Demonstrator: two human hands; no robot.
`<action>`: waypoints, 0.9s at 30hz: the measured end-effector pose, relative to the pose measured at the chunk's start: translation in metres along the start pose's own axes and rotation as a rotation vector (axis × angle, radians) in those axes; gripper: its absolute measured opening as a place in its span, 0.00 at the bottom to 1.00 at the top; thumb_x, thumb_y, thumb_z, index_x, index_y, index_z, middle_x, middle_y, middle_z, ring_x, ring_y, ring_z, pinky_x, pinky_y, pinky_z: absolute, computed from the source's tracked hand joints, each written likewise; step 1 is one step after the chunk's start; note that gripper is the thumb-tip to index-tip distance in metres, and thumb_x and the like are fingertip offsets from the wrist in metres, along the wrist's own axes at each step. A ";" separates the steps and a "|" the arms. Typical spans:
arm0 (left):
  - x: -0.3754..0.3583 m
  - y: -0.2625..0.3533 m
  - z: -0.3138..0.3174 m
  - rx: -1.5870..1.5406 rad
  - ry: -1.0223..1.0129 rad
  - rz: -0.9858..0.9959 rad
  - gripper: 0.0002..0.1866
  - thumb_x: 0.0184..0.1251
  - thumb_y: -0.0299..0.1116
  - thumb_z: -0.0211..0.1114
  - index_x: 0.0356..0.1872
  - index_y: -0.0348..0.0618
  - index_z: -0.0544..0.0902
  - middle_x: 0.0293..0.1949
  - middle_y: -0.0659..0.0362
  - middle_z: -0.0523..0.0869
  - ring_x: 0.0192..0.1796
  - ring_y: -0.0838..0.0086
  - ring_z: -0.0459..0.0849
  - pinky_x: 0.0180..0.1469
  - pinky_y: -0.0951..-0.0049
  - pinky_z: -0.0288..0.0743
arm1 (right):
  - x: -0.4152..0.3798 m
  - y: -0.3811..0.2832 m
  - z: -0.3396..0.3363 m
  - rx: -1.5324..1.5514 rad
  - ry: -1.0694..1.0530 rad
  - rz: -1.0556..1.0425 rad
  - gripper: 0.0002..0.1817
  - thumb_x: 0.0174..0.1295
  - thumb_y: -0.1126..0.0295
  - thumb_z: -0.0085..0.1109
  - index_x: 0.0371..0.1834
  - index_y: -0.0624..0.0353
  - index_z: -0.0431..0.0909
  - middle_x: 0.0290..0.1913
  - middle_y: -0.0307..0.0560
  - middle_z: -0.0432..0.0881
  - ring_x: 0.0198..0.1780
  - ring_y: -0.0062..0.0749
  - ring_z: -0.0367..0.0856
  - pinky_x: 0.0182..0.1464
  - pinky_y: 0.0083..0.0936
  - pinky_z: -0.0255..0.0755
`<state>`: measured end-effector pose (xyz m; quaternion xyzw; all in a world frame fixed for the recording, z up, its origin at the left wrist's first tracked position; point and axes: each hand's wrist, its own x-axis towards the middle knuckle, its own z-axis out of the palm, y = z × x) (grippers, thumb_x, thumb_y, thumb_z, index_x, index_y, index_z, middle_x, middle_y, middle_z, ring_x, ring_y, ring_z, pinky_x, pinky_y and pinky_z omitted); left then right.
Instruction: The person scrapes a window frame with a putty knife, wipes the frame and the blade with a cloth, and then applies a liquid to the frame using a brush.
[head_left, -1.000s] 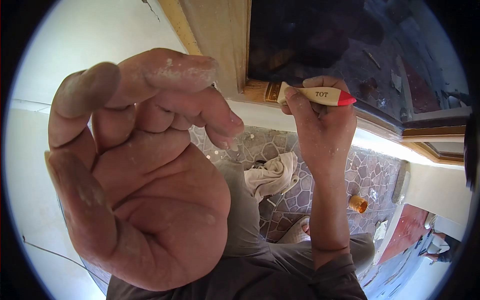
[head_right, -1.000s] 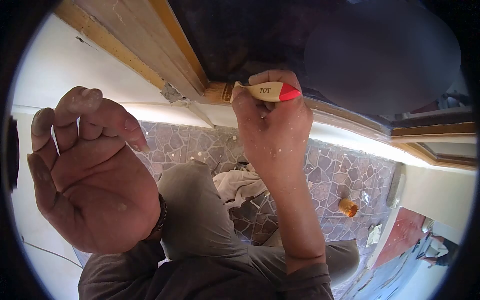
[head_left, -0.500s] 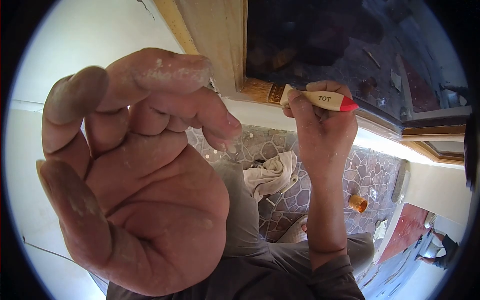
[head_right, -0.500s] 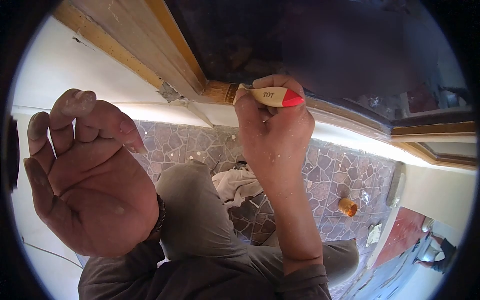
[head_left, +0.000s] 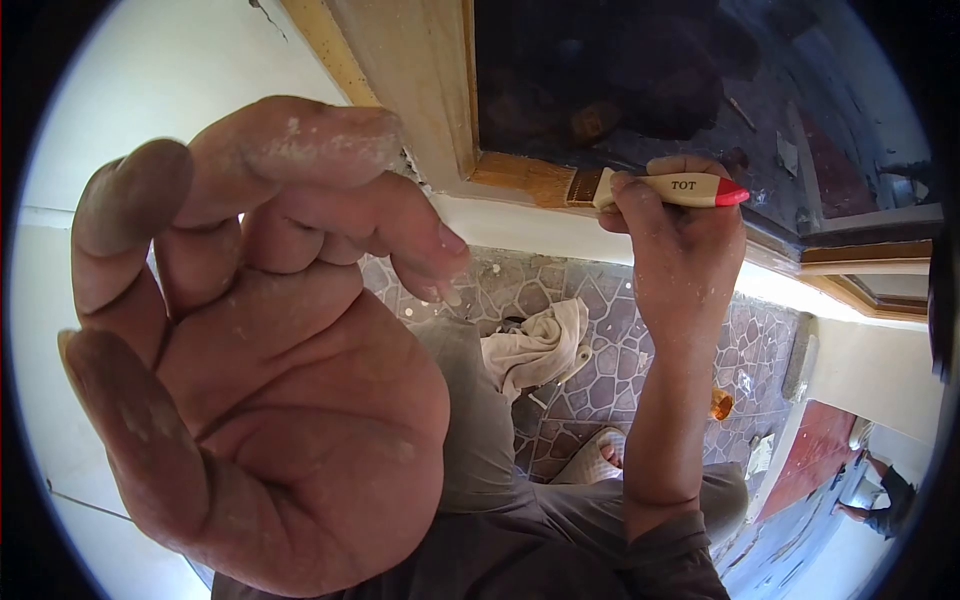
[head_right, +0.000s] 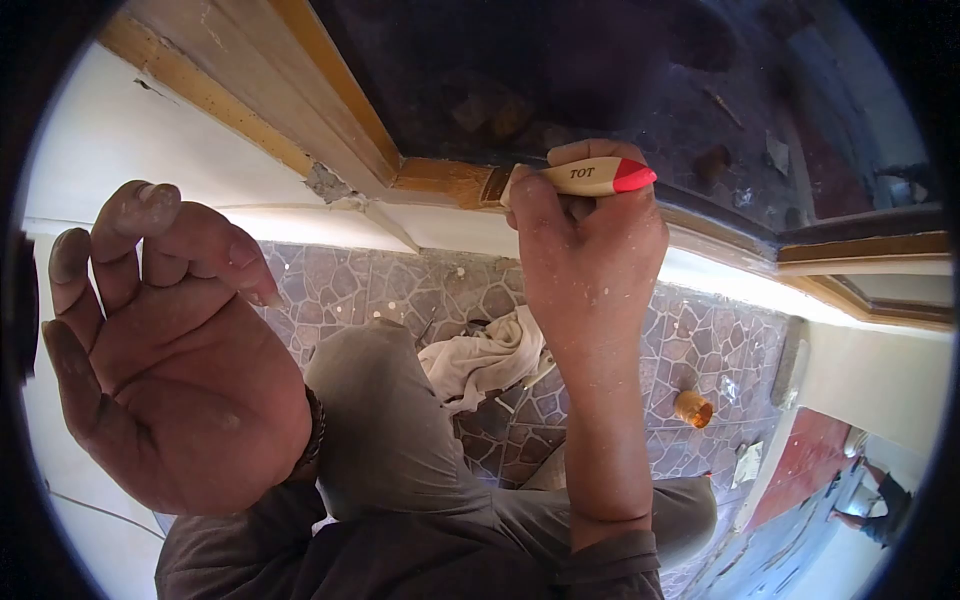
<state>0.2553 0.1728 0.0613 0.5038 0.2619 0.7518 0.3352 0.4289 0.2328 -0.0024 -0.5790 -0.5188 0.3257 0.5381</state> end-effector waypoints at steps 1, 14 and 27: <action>0.001 0.003 0.004 0.077 -0.001 -0.052 0.27 0.79 0.46 0.35 0.59 0.31 0.69 0.53 0.34 0.77 0.36 0.56 0.78 0.37 0.63 0.71 | 0.000 -0.002 -0.002 -0.008 0.005 0.017 0.10 0.57 0.76 0.64 0.39 0.66 0.74 0.25 0.47 0.84 0.27 0.23 0.84 0.31 0.18 0.76; 0.001 -0.007 -0.003 0.012 -0.095 0.029 0.28 0.79 0.45 0.32 0.61 0.31 0.69 0.53 0.33 0.77 0.35 0.56 0.78 0.38 0.62 0.72 | -0.007 0.004 0.026 0.193 -0.070 -0.051 0.13 0.58 0.77 0.68 0.40 0.67 0.73 0.26 0.47 0.83 0.27 0.22 0.82 0.30 0.18 0.75; 0.006 -0.001 0.007 0.199 -0.015 -0.104 0.28 0.79 0.46 0.32 0.62 0.33 0.69 0.55 0.35 0.77 0.36 0.56 0.78 0.40 0.62 0.71 | -0.006 -0.002 0.003 -0.199 -0.020 -0.144 0.15 0.59 0.70 0.72 0.36 0.65 0.72 0.25 0.48 0.83 0.25 0.22 0.83 0.29 0.16 0.76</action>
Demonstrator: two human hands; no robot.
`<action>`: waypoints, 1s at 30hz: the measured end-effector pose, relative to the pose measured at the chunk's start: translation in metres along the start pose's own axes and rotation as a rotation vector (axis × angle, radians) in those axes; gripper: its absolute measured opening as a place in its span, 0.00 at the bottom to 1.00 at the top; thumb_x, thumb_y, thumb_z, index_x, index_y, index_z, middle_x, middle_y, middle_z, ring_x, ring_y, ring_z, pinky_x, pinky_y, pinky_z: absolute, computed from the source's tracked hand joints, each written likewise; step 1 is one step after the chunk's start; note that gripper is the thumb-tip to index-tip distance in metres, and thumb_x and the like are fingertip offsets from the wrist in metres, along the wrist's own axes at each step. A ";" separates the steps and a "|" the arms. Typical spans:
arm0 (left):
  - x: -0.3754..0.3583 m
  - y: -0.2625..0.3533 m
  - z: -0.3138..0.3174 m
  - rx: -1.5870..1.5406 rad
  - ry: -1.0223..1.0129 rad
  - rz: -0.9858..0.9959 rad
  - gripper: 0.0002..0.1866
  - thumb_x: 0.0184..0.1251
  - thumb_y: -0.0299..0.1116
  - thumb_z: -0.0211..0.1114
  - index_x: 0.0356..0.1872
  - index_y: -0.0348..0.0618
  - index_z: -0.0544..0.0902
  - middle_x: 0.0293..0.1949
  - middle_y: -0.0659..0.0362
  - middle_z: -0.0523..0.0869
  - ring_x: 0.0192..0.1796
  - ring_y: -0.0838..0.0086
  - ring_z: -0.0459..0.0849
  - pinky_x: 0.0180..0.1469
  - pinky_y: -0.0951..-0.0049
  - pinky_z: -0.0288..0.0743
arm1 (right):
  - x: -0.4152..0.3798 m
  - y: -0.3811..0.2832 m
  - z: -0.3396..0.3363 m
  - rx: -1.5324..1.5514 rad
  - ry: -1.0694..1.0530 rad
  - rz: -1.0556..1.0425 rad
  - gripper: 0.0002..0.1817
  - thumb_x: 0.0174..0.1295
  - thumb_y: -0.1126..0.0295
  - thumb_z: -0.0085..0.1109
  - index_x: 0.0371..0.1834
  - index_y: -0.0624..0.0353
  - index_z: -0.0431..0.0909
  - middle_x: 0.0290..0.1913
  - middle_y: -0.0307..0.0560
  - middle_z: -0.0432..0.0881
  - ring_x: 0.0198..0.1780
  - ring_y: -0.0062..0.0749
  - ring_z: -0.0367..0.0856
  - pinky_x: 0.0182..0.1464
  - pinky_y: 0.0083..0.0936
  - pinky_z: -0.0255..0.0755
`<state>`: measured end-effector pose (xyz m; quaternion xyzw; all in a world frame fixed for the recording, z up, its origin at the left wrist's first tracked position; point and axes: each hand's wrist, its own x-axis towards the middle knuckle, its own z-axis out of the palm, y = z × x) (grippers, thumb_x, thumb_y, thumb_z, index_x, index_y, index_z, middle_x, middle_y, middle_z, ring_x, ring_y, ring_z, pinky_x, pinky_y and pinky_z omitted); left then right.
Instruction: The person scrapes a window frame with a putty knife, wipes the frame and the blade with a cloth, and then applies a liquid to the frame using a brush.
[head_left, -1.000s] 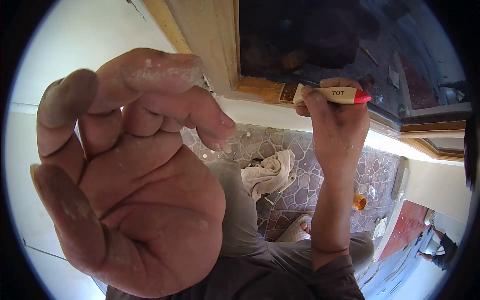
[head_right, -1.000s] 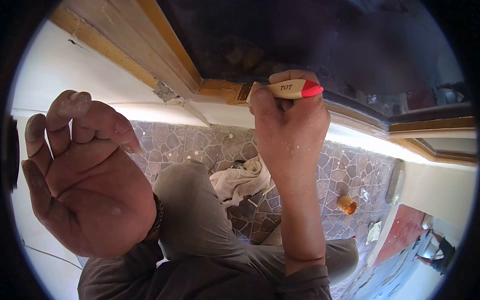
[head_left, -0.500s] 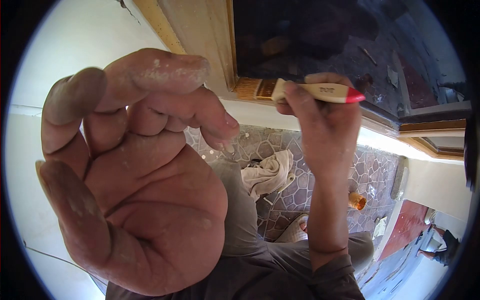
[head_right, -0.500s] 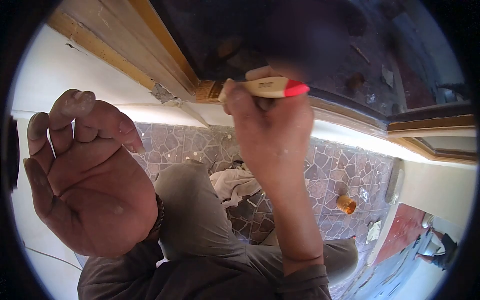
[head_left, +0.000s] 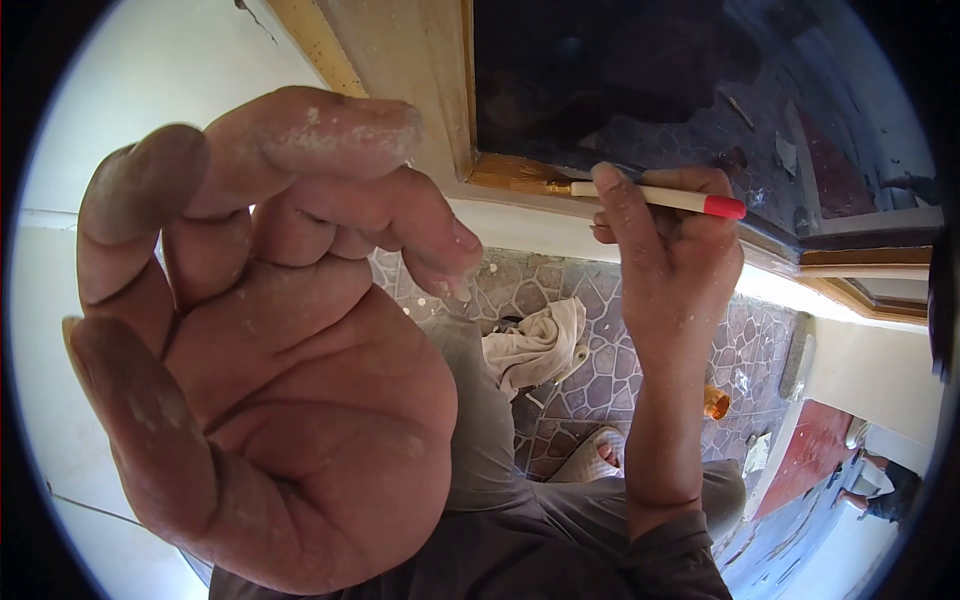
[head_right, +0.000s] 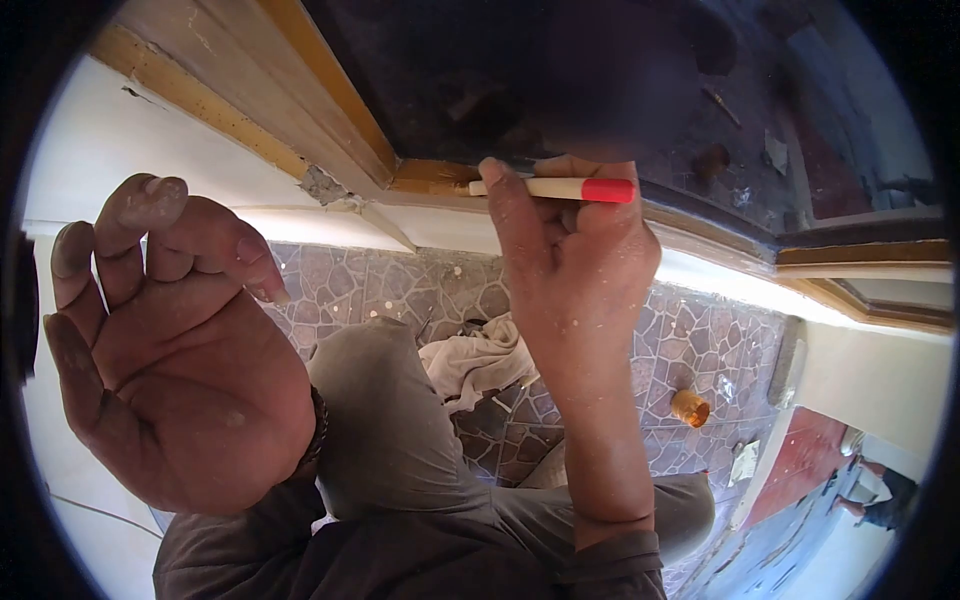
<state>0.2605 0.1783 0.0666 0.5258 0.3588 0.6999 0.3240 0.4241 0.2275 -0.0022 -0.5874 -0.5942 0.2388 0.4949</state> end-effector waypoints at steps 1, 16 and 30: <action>0.000 0.001 0.000 0.006 -0.020 -0.003 0.28 0.79 0.46 0.32 0.62 0.34 0.69 0.55 0.35 0.77 0.36 0.56 0.78 0.40 0.62 0.71 | 0.001 0.000 -0.002 0.072 0.006 0.011 0.15 0.59 0.71 0.71 0.36 0.65 0.72 0.24 0.47 0.83 0.25 0.20 0.83 0.28 0.16 0.76; -0.006 -0.005 -0.014 -0.124 -0.069 0.181 0.26 0.77 0.41 0.35 0.63 0.31 0.68 0.54 0.34 0.77 0.37 0.56 0.75 0.36 0.63 0.70 | 0.004 0.007 0.021 0.202 0.030 -0.039 0.15 0.59 0.69 0.73 0.35 0.62 0.73 0.24 0.44 0.84 0.24 0.18 0.82 0.28 0.15 0.74; -0.011 -0.002 -0.008 -0.128 0.066 0.149 0.27 0.76 0.42 0.36 0.62 0.30 0.69 0.54 0.35 0.78 0.37 0.57 0.76 0.36 0.64 0.70 | 0.010 0.006 -0.001 -0.040 0.046 -0.120 0.14 0.56 0.70 0.73 0.34 0.61 0.73 0.24 0.46 0.84 0.24 0.25 0.85 0.28 0.19 0.75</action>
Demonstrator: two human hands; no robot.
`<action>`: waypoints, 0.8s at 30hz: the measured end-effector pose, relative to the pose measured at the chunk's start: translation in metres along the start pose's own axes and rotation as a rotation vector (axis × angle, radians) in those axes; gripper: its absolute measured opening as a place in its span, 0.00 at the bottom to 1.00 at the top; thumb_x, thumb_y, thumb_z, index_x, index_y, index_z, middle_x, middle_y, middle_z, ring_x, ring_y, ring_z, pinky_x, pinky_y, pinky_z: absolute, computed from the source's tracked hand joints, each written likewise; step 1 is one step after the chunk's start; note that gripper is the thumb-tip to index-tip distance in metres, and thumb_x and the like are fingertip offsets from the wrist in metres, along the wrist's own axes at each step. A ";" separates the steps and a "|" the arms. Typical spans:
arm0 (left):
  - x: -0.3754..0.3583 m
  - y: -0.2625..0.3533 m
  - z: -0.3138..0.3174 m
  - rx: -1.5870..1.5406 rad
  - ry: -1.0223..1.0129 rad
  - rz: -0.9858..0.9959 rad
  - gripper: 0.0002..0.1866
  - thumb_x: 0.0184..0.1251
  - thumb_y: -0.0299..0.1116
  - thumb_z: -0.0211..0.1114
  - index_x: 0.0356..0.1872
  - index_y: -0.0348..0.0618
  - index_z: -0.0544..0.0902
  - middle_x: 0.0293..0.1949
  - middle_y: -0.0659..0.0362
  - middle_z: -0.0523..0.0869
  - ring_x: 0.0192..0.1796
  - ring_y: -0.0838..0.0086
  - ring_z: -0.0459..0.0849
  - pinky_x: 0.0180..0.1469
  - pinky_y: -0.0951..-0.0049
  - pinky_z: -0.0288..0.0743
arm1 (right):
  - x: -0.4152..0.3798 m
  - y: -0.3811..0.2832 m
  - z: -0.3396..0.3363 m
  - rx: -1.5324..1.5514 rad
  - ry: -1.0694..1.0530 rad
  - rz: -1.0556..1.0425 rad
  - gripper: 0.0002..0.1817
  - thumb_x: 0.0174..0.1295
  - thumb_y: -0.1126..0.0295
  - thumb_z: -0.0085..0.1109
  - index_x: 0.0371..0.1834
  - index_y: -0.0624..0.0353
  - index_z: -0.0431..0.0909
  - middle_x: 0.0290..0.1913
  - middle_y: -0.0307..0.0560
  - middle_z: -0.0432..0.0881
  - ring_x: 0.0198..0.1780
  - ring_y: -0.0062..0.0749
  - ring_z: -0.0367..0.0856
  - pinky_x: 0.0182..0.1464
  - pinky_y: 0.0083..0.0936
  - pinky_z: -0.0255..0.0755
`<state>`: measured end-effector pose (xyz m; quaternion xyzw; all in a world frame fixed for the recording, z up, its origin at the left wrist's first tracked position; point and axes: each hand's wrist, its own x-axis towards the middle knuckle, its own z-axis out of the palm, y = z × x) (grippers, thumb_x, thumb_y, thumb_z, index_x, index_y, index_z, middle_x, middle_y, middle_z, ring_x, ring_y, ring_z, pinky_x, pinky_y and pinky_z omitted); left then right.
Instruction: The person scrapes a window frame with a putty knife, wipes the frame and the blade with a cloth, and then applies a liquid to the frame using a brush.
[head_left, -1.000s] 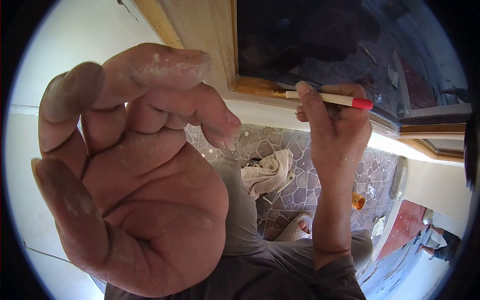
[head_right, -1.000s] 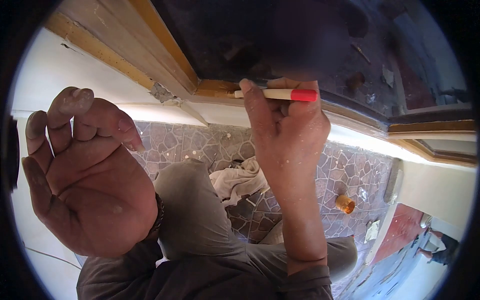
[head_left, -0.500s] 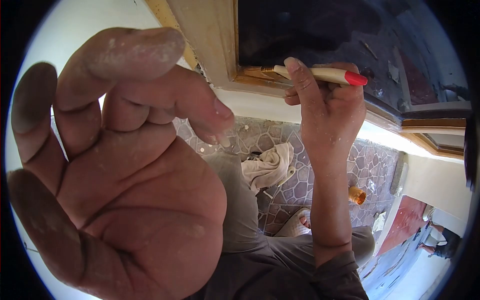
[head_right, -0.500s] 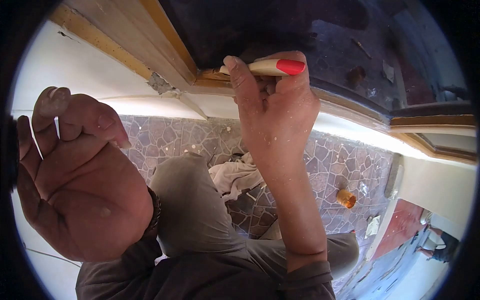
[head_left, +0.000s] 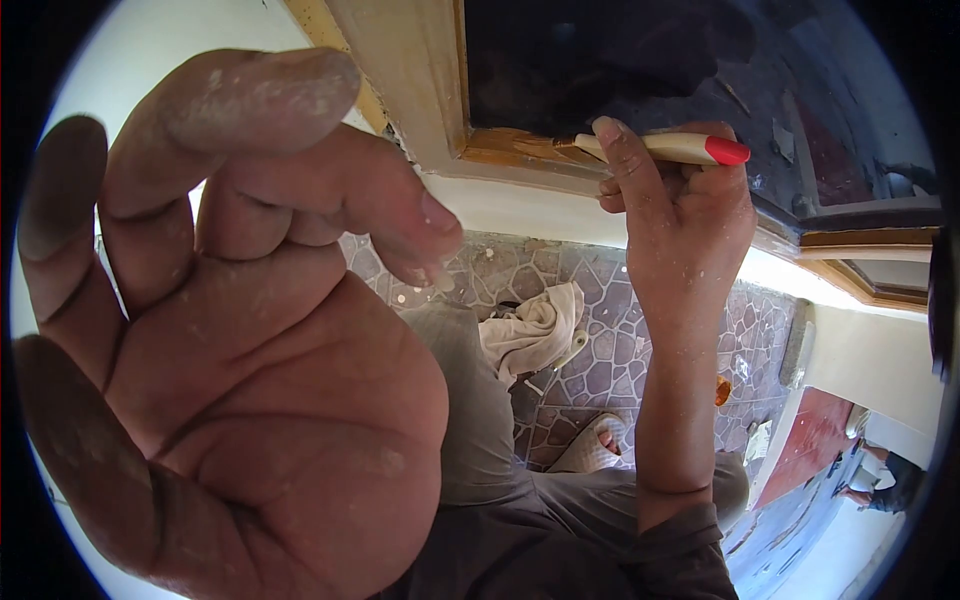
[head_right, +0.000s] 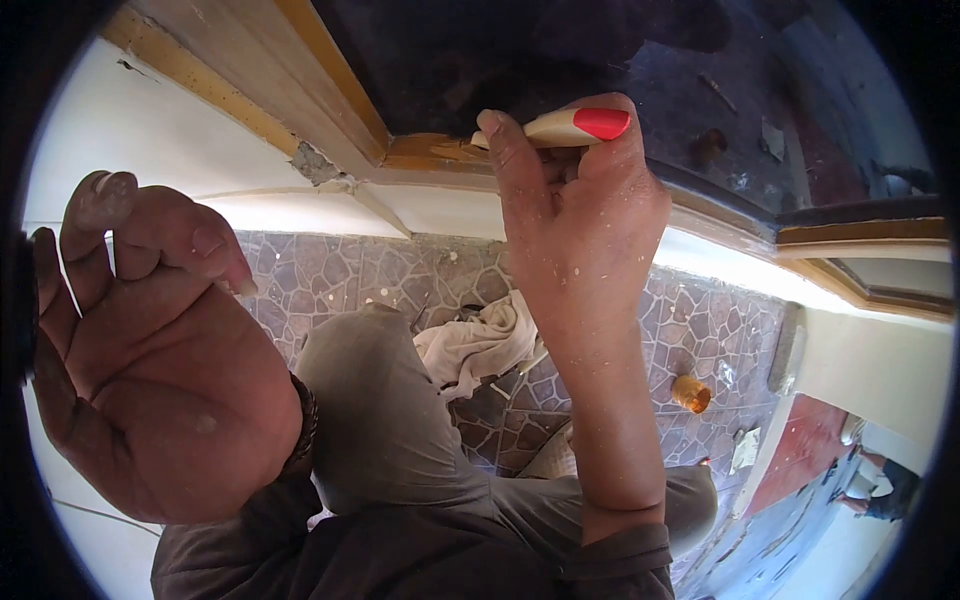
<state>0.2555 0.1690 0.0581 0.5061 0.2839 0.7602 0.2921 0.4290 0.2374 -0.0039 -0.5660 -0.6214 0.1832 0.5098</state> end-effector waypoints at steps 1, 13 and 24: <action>0.000 0.000 0.000 -0.003 -0.003 0.003 0.27 0.76 0.42 0.36 0.62 0.30 0.69 0.54 0.34 0.77 0.37 0.57 0.76 0.36 0.64 0.70 | 0.000 0.000 -0.001 -0.001 0.000 0.000 0.14 0.56 0.70 0.73 0.34 0.61 0.73 0.24 0.46 0.84 0.24 0.25 0.85 0.28 0.19 0.75; 0.002 -0.003 -0.002 0.001 -0.077 0.021 0.26 0.77 0.42 0.35 0.62 0.31 0.69 0.54 0.34 0.77 0.37 0.57 0.75 0.35 0.64 0.70 | 0.001 0.000 -0.015 0.031 0.022 0.027 0.14 0.57 0.71 0.73 0.33 0.62 0.73 0.22 0.43 0.83 0.22 0.20 0.81 0.27 0.18 0.74; 0.001 -0.003 -0.002 -0.006 -0.036 -0.022 0.26 0.77 0.43 0.36 0.61 0.33 0.70 0.53 0.36 0.75 0.37 0.57 0.74 0.35 0.64 0.69 | 0.006 -0.014 0.011 0.179 -0.035 -0.011 0.12 0.59 0.73 0.71 0.33 0.64 0.75 0.24 0.44 0.82 0.22 0.19 0.80 0.25 0.14 0.74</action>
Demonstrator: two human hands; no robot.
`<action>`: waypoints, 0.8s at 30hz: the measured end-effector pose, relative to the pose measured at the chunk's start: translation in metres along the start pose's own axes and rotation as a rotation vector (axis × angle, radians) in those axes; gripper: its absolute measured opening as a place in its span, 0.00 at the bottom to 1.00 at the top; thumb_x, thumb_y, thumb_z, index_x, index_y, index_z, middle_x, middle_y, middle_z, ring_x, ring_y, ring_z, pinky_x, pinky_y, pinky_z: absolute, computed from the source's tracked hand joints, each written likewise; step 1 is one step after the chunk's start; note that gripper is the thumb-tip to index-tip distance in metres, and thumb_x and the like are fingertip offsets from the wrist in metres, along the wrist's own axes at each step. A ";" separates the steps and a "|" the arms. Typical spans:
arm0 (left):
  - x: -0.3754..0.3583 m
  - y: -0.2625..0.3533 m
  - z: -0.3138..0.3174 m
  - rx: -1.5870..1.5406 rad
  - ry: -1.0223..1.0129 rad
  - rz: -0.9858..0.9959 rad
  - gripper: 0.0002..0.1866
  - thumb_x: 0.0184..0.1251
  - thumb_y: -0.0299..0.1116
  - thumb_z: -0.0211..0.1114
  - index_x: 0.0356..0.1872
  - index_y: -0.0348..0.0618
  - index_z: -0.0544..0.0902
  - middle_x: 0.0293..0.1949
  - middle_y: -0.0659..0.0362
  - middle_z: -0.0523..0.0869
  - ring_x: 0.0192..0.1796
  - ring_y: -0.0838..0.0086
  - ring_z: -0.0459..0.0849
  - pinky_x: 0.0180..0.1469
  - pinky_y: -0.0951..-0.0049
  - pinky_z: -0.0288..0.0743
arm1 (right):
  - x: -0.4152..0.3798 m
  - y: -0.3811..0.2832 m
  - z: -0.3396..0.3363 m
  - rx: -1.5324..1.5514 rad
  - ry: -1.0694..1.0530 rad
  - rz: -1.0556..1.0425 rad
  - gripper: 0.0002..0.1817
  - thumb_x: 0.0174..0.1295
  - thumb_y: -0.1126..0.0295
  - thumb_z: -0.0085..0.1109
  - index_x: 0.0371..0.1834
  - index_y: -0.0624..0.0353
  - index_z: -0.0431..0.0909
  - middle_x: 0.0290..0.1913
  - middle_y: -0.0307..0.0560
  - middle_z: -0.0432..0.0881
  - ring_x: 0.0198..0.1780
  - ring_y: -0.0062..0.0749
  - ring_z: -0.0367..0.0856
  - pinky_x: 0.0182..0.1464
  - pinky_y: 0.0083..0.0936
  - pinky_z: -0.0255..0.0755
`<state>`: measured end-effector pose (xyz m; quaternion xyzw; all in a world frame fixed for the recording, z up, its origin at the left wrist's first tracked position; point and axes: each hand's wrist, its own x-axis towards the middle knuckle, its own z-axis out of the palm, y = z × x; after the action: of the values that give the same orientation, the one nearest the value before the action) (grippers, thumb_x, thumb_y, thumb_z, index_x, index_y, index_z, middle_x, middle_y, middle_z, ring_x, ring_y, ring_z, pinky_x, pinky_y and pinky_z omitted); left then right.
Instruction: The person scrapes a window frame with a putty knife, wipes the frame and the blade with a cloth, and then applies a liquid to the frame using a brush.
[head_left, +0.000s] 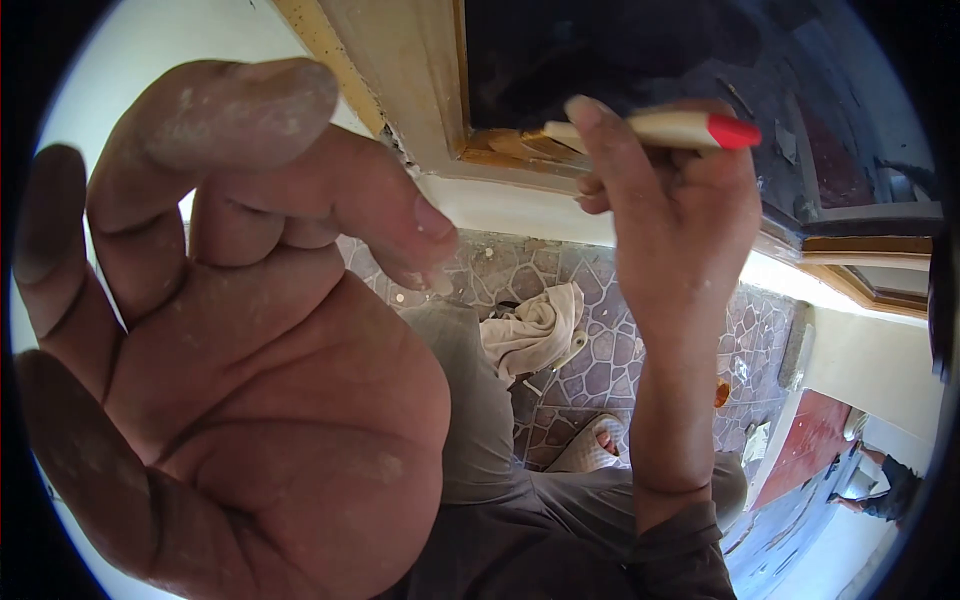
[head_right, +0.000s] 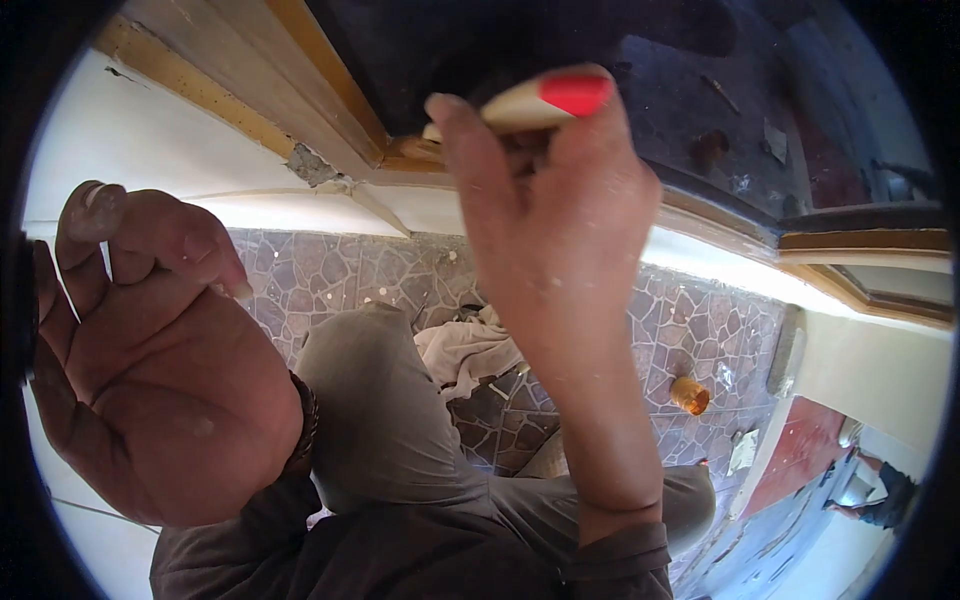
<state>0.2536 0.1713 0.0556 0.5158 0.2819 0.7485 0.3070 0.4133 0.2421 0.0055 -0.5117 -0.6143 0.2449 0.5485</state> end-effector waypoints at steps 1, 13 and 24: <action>-0.001 -0.001 0.000 -0.011 0.022 -0.008 0.25 0.77 0.43 0.36 0.60 0.34 0.70 0.53 0.36 0.75 0.37 0.58 0.74 0.36 0.63 0.68 | 0.001 0.000 0.005 -0.023 0.003 -0.021 0.12 0.59 0.71 0.72 0.32 0.64 0.76 0.21 0.42 0.81 0.21 0.17 0.79 0.24 0.13 0.71; 0.007 -0.004 -0.014 -0.016 -0.180 -0.022 0.32 0.75 0.44 0.34 0.53 0.21 0.76 0.55 0.36 0.73 0.41 0.58 0.73 0.38 0.63 0.67 | 0.010 0.001 -0.002 -0.283 -0.071 -0.129 0.15 0.58 0.66 0.73 0.33 0.65 0.77 0.20 0.44 0.82 0.21 0.19 0.81 0.24 0.16 0.71; 0.002 -0.005 -0.013 0.121 -0.176 0.003 0.35 0.74 0.45 0.33 0.47 0.15 0.79 0.55 0.36 0.72 0.42 0.58 0.73 0.38 0.63 0.67 | 0.015 0.006 -0.024 -0.348 -0.081 -0.100 0.15 0.58 0.66 0.73 0.35 0.66 0.78 0.24 0.46 0.84 0.21 0.20 0.81 0.25 0.15 0.74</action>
<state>0.2413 0.1748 0.0491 0.5977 0.2978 0.6823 0.2975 0.4400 0.2511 0.0130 -0.5572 -0.6938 0.1279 0.4380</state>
